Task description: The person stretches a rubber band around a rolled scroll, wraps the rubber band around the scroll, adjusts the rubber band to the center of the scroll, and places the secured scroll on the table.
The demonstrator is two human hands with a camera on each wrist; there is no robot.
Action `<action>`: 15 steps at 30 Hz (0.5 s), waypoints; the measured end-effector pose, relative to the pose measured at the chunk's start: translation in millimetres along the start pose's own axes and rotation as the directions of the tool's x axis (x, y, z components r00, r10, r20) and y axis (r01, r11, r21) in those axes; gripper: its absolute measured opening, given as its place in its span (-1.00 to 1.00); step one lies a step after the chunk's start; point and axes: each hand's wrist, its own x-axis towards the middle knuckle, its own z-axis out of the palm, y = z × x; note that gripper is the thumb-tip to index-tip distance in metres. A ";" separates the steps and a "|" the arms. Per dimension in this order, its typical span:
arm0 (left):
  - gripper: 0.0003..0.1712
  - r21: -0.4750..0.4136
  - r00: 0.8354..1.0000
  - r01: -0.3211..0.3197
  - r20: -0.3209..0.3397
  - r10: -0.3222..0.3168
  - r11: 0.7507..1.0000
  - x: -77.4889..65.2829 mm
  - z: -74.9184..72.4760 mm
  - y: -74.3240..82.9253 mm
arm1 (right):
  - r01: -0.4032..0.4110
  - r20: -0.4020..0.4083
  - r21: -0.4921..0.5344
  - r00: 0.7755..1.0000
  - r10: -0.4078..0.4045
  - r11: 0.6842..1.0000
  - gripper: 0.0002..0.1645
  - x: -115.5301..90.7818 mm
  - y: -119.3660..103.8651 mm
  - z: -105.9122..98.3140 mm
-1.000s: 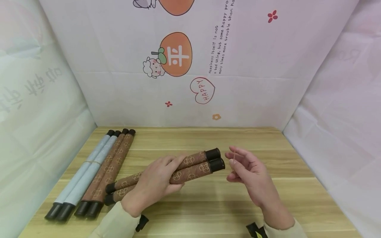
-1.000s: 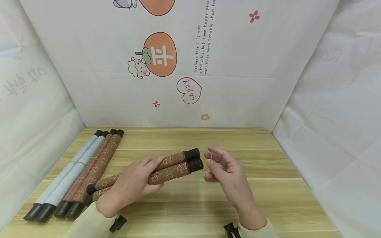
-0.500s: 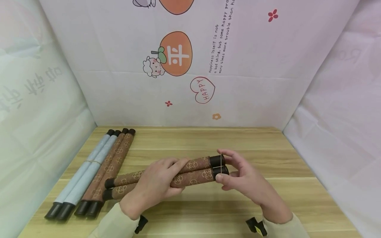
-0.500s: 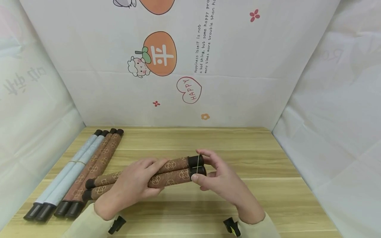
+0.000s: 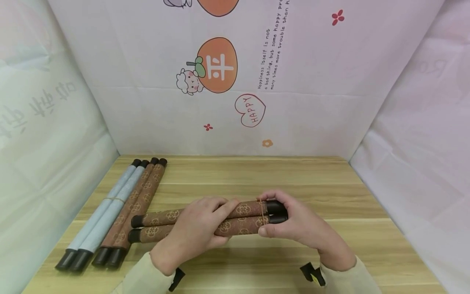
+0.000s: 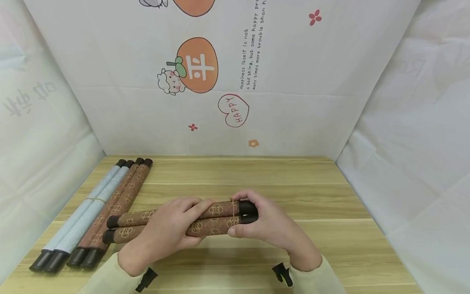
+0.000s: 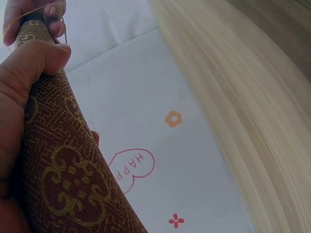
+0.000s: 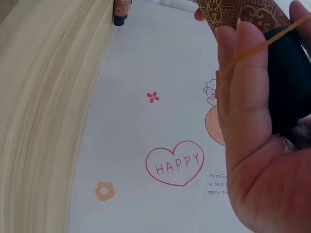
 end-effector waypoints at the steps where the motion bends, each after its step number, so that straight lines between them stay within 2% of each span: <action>1: 0.02 0.005 1.000 -0.001 0.005 0.001 1.000 0.4 0.0 0.5 | -0.011 0.001 -0.023 1.000 0.011 1.000 -0.23 0.0 -0.7 -0.4; 7: 0.01 0.021 1.000 -0.009 0.000 0.009 1.000 1.9 1.6 2.6 | -0.101 -0.032 -0.120 0.995 0.098 0.988 -0.07 -1.3 -6.0 -1.3; 11: 0.02 0.030 1.000 -0.010 -0.012 0.010 1.000 2.5 2.3 3.6 | -0.133 -0.057 -0.120 0.990 0.126 0.984 -0.04 -2.0 -7.1 -0.4; 15: 0.05 0.041 1.000 -0.008 -0.013 0.008 0.999 3.0 3.0 5.1 | -0.129 -0.071 -0.121 0.990 0.121 0.984 0.02 -1.7 -4.6 1.3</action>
